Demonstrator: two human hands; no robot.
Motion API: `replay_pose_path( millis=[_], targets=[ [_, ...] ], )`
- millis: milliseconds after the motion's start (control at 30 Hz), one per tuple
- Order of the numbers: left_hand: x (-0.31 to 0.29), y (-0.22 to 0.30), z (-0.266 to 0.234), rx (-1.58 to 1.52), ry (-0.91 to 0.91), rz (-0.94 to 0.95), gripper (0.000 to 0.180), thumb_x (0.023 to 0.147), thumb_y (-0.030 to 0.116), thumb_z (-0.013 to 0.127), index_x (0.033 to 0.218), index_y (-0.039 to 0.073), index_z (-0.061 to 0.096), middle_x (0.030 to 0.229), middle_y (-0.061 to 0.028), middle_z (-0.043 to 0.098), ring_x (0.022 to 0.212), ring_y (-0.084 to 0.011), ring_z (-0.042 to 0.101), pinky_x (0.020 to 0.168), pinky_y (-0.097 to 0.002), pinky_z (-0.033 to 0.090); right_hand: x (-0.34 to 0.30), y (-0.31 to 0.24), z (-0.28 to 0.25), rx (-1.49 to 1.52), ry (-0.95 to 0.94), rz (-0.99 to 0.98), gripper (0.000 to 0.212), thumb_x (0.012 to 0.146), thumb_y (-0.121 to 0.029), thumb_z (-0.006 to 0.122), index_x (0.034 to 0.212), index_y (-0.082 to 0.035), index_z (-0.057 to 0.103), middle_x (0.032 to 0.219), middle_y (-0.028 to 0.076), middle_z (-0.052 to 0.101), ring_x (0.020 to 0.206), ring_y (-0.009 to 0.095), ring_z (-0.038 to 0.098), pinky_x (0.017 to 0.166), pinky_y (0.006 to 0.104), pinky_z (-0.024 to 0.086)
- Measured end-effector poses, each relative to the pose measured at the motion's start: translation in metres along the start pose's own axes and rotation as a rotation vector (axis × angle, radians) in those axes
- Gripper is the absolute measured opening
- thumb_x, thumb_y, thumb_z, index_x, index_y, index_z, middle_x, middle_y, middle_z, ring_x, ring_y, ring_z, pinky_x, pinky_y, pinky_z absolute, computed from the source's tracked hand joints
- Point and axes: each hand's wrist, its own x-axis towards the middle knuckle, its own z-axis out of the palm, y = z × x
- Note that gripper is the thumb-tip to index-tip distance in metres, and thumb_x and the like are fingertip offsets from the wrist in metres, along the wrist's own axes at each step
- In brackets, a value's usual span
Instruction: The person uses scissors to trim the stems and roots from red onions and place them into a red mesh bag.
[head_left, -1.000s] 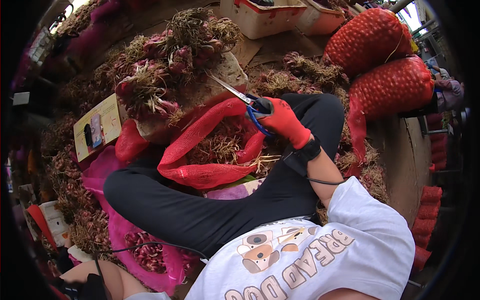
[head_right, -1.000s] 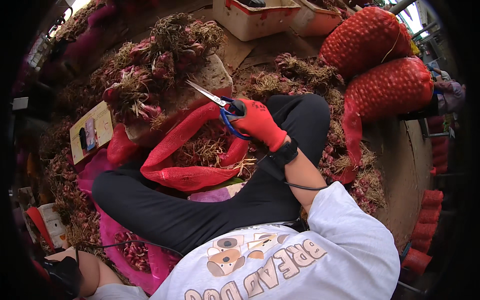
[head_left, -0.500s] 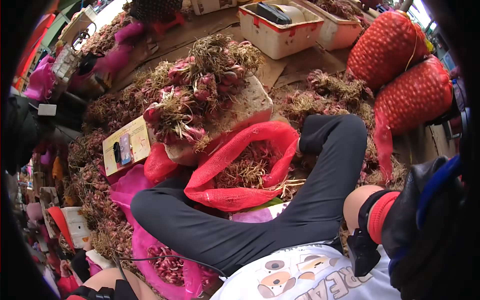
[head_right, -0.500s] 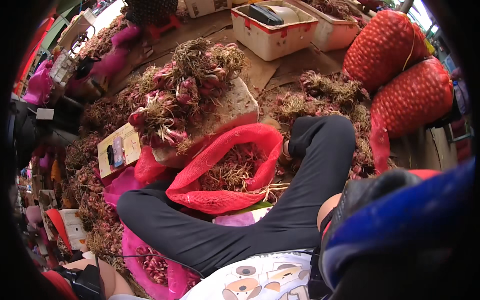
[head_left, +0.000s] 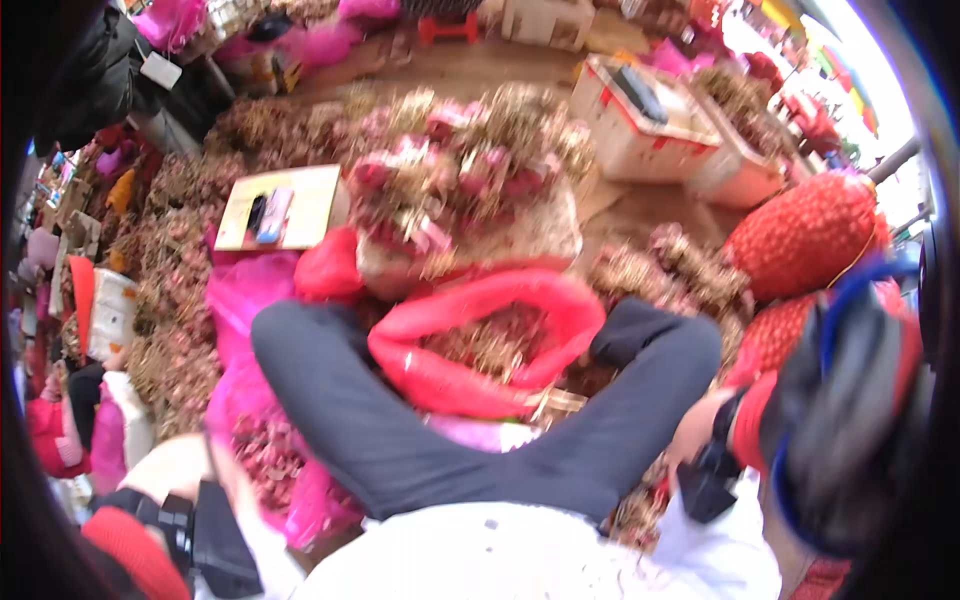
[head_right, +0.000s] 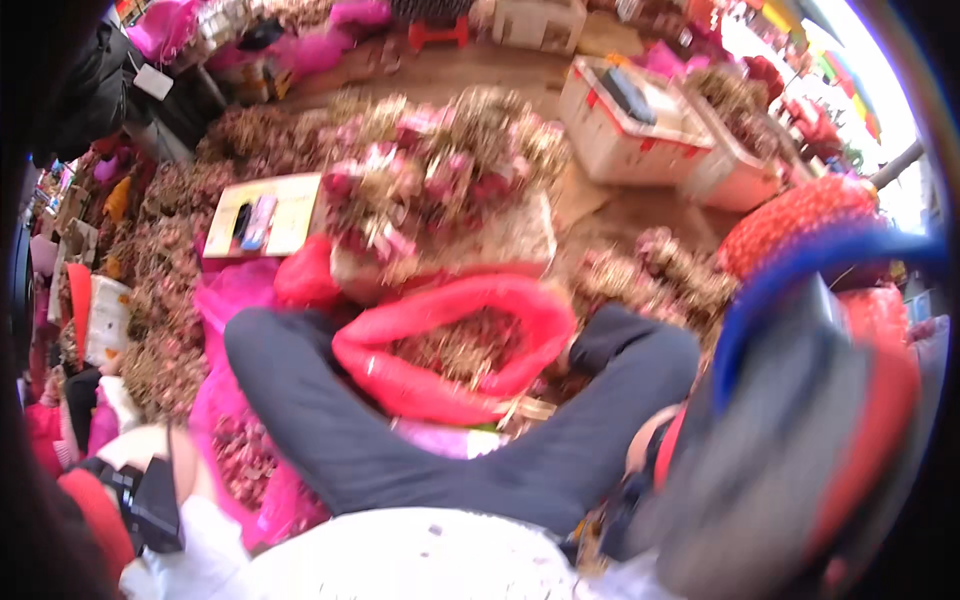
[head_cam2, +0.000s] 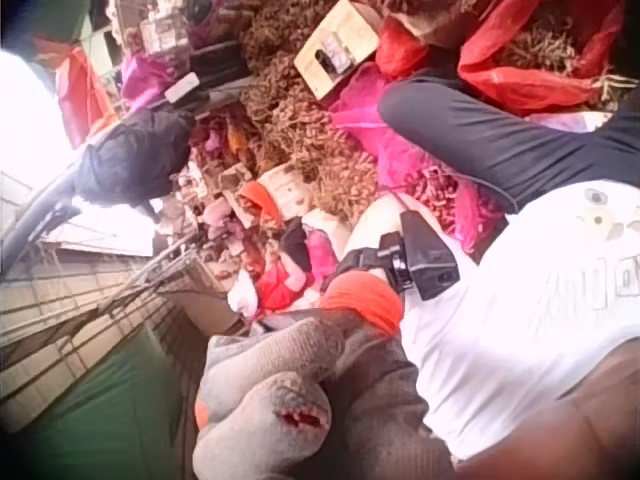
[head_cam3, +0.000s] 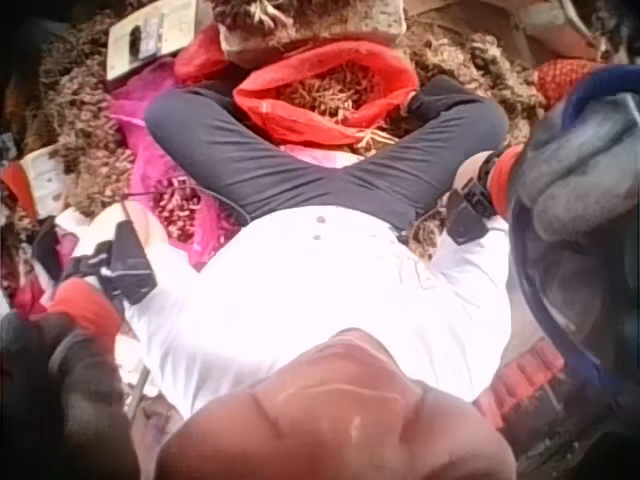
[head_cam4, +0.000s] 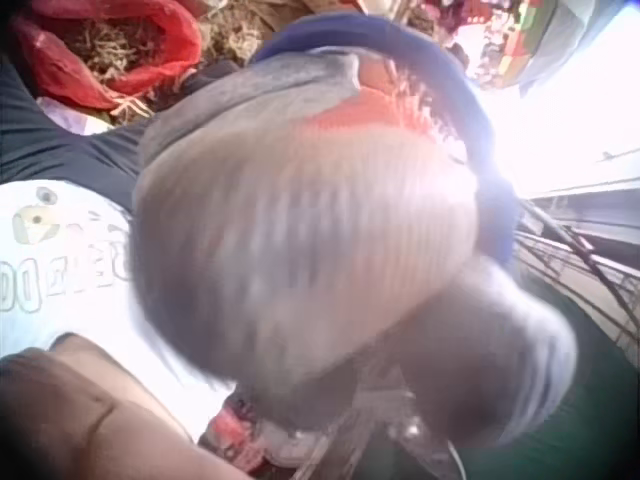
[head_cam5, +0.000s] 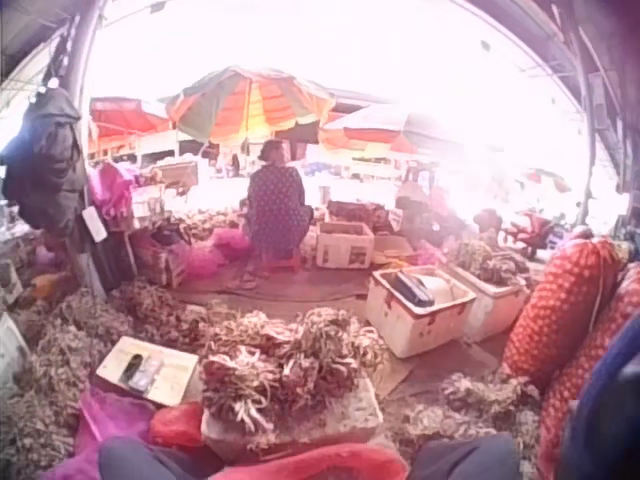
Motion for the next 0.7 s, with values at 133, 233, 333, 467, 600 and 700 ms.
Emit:
replay_pose_path(
  millis=[133,233,333,467,600,700],
  targets=[
    [0.011,-0.012,-0.005,-0.022,-0.023,0.032,0.044,0.079,0.036,0.057,0.110,0.004,0.056,0.103,-0.0112,0.058,0.085,-0.0287,0.059,0.073,-0.0388,0.050,0.057,-0.050,-0.049,-1.216,-0.104,-0.827,0.052,0.093,-0.045,0.045,0.119,-0.001,0.053,0.093,0.015,0.062,0.075,0.022,0.060,0.067,0.0263,0.049],
    [0.003,-0.009,-0.004,0.002,-0.002,0.005,0.045,0.078,0.037,0.057,0.110,0.005,0.056,0.104,-0.0110,0.058,0.086,-0.0289,0.059,0.073,-0.0391,0.050,0.072,-0.100,-0.115,-1.594,0.073,-0.772,0.061,0.091,-0.052,0.051,0.115,0.004,0.056,0.087,0.008,0.064,0.059,0.009,0.056,0.050,0.0217,0.044],
    [-0.002,-0.005,-0.005,-0.014,0.008,-0.029,0.045,0.078,0.037,0.058,0.110,0.005,0.056,0.104,-0.0109,0.058,0.087,-0.0291,0.059,0.074,-0.0395,0.050,0.081,-0.117,-0.163,-1.651,0.414,-0.698,0.046,0.091,-0.036,0.056,0.113,0.004,0.056,0.080,0.006,0.061,0.054,0.007,0.052,0.048,0.0198,0.041],
    [0.003,0.000,-0.001,-0.038,-0.006,-0.024,0.046,0.077,0.038,0.058,0.110,0.006,0.057,0.105,-0.0107,0.058,0.088,-0.0294,0.059,0.074,-0.0401,0.050,0.063,-0.103,-0.181,-1.597,0.424,-0.718,0.044,0.089,-0.028,0.056,0.113,0.009,0.052,0.081,0.010,0.059,0.052,0.010,0.052,0.048,0.0214,0.042],
    [0.019,-0.003,-0.001,-0.032,-0.043,-0.016,0.047,0.076,0.039,0.058,0.110,0.006,0.057,0.106,-0.0105,0.058,0.089,-0.0296,0.058,0.075,-0.0406,0.050,0.031,-0.075,-0.144,-1.332,0.017,-0.691,0.048,0.091,-0.033,0.052,0.112,0.010,0.051,0.081,0.013,0.060,0.051,0.015,0.053,0.048,0.0239,0.043],
    [0.011,-0.005,-0.005,-0.017,-0.037,-0.099,0.048,0.075,0.039,0.058,0.110,0.007,0.057,0.106,-0.0104,0.059,0.090,-0.0298,0.058,0.075,-0.0410,0.050,0.026,-0.050,-0.124,-1.383,-0.202,-0.729,0.048,0.091,-0.034,0.051,0.112,0.009,0.051,0.081,0.013,0.060,0.051,0.015,0.053,0.048,0.0240,0.043]
  ],
)
